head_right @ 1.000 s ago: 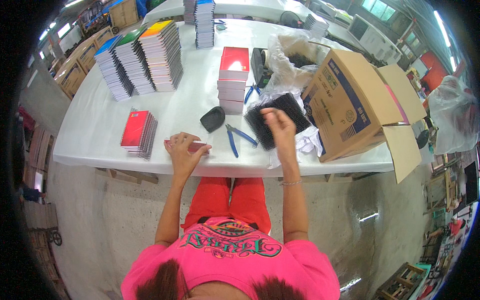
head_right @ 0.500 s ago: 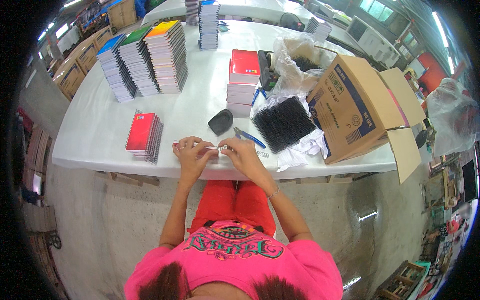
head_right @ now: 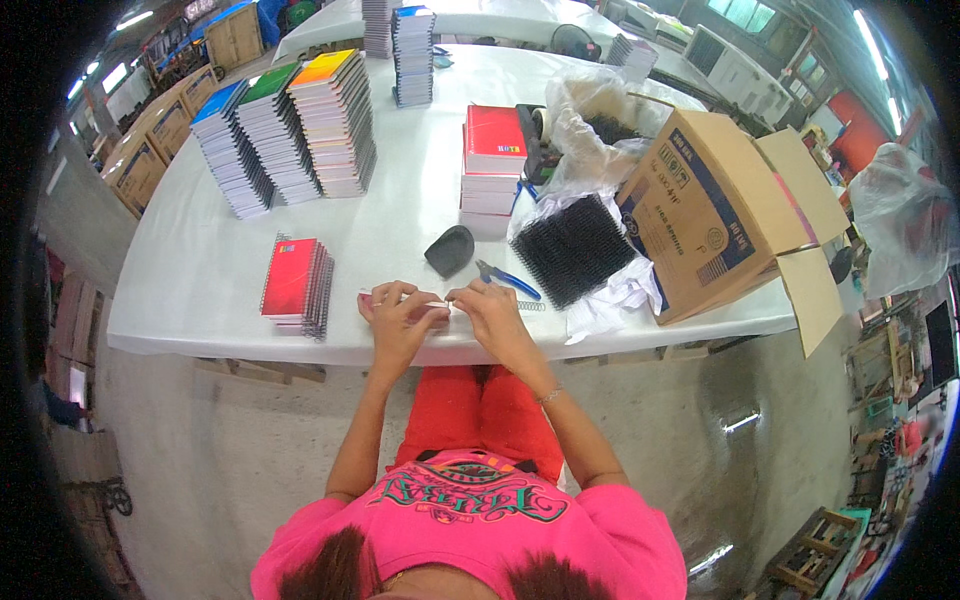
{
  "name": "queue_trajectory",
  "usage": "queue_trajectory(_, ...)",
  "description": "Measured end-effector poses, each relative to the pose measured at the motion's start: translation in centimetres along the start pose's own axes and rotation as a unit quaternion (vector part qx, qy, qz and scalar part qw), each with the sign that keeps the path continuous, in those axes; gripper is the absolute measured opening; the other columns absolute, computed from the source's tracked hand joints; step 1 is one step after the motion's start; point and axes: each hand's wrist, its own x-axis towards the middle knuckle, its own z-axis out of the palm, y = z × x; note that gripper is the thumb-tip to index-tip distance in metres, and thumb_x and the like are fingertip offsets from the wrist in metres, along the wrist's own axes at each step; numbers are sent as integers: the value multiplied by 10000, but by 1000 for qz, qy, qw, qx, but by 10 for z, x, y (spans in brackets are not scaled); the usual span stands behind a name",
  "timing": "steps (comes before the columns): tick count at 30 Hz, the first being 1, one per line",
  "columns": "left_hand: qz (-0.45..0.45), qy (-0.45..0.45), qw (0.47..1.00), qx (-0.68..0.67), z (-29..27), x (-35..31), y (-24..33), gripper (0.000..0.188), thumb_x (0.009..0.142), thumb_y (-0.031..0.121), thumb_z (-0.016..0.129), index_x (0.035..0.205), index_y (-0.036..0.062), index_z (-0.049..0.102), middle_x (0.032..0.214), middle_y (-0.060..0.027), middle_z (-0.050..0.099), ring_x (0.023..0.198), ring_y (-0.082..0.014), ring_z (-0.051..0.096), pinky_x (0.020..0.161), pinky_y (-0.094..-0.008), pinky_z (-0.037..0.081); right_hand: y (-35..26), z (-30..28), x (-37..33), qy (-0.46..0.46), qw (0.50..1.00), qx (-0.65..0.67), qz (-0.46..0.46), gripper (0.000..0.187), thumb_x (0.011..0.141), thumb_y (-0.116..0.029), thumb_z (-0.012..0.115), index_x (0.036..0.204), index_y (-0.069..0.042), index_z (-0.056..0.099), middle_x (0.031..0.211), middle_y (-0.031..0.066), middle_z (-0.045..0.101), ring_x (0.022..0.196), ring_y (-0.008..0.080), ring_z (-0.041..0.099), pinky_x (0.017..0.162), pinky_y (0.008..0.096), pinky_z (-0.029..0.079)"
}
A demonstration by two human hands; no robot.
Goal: The person attaches black plastic spiral coils to red notebooks using pliers. They pick up a notebook and a coil, insert the coil into the punched holes, and use pliers to secure the ends. The finished notebooks are stacked on the table.
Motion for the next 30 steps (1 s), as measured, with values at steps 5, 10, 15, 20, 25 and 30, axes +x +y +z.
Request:
queue_trajectory(5,4,-8,1000,-3,0,1,0,226,771,458,764,879,259,758,980,69,592,1130,-199,487,1046,-683,146,3,0,-5,-9,999,31,23,198,965,-124,550,1102,-72,682,939,94,655,929,271,582,871,356,361)
queue_trajectory(10,3,-15,1000,-18,1,3,-4,218,782,437,759,889,247,759,984,64,594,1126,-199,487,1046,-688,125,-4,-1,-4,-21,997,58,47,212,970,-117,546,1138,-78,668,959,82,671,924,238,584,880,356,375)
queue_trajectory(15,3,-30,999,-32,1,4,-5,200,804,408,746,909,239,759,994,51,598,1124,-200,489,1046,-693,105,0,-2,-4,-27,999,34,25,208,963,-125,565,1141,-75,661,973,81,665,904,233,573,865,355,398)
queue_trajectory(20,3,-38,999,-6,-3,2,-1,202,828,387,729,970,245,753,1011,45,596,1125,-201,490,1039,-697,133,0,-3,-1,-19,1000,3,-18,194,947,-152,605,1119,-78,656,914,81,641,899,251,575,884,367,385)
queue_trajectory(25,10,-26,999,24,-3,0,-2,234,859,353,704,1079,279,731,1033,49,588,1128,-200,489,1041,-698,151,0,1,9,2,999,-23,-35,156,952,-163,592,1074,-82,646,896,80,620,889,254,572,874,376,364)
queue_trajectory(30,-7,-45,998,31,-5,5,7,292,867,327,698,1158,319,708,1031,43,581,1133,-197,487,1050,-696,150,11,11,7,5,990,-130,-47,144,919,-141,625,1051,-90,599,868,69,572,908,263,568,827,386,366)
